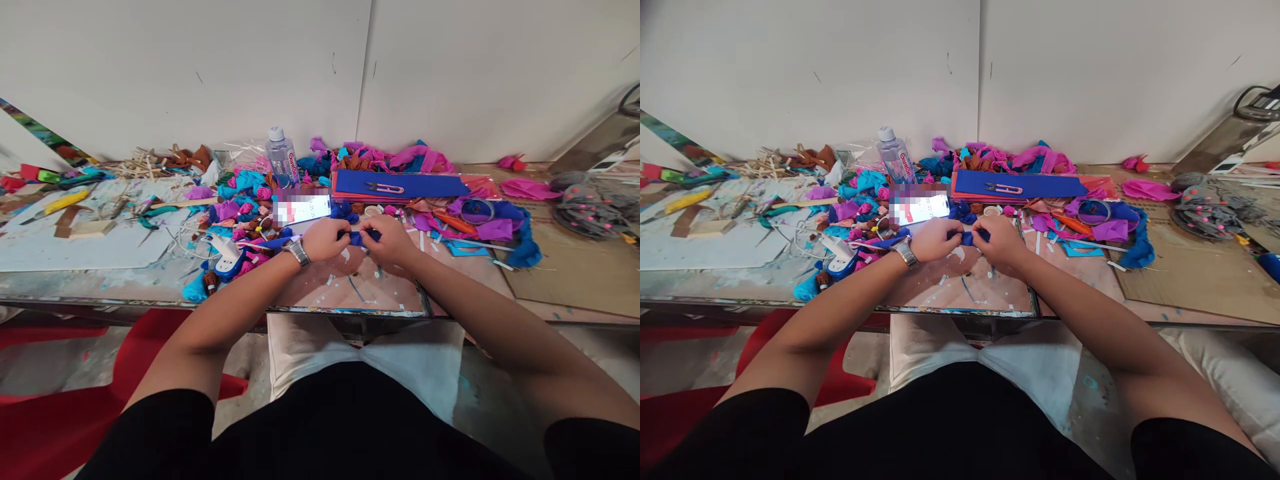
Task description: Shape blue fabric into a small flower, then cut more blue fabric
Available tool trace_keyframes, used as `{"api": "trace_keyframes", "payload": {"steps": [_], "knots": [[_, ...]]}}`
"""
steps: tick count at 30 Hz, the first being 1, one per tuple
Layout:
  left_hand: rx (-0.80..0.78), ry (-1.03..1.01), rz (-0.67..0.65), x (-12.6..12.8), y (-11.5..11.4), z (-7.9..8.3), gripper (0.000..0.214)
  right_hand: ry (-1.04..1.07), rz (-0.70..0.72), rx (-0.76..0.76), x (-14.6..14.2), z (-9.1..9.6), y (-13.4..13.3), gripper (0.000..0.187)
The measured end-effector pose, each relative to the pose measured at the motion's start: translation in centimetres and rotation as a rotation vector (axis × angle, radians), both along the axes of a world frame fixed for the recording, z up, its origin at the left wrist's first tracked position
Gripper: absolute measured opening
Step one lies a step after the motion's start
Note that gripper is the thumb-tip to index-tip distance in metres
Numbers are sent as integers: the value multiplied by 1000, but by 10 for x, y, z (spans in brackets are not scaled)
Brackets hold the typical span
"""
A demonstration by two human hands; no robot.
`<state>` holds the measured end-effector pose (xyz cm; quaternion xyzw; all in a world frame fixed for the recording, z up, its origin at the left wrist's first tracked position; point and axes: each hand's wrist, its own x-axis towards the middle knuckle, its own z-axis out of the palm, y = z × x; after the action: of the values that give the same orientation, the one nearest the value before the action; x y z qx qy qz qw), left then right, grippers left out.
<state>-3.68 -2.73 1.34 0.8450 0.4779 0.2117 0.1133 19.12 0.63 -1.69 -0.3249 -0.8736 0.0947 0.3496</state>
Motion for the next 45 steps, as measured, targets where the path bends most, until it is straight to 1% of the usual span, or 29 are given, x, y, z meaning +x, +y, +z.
{"api": "trace_keyframes", "payload": {"steps": [4, 7, 9, 12, 17, 21, 23, 29, 33, 40, 45], "knots": [[-7, -21, -47, 0, 1, -4, 26, -15, 23, 8, -1, -1, 2, 13], [-33, -58, -91, 0, 1, -4, 26, -46, 67, 9, -2, -1, 2, 13], [-41, -75, -108, 0, 1, -4, 26, -52, 73, 5, -2, -1, 2, 13], [-27, -59, -87, 0, 1, -4, 27, -24, 60, -7, -2, -1, 1, 16], [-30, -37, -89, 0, 1, -4, 30, -13, 103, -21, 0, 1, -2, 18], [-38, -27, -77, 0, 1, -4, 30, -19, 51, -20, -1, 3, -3, 17], [-47, -30, -78, 0, 2, -4, 29, -21, 51, -12, -1, 3, -2, 16], [-137, -113, -91, 1, 0, -1, 28, -27, 62, -3, 0, 1, -2, 18], [-184, -132, -83, 1, -1, 1, 24, -29, 58, 14, -1, 1, -3, 19], [-128, -114, -94, 0, 2, -5, 23, -10, 66, 12, -2, 3, -3, 19], [-74, -54, -57, -1, 4, -8, 22, -8, 78, -3, -2, 5, -4, 19]]}}
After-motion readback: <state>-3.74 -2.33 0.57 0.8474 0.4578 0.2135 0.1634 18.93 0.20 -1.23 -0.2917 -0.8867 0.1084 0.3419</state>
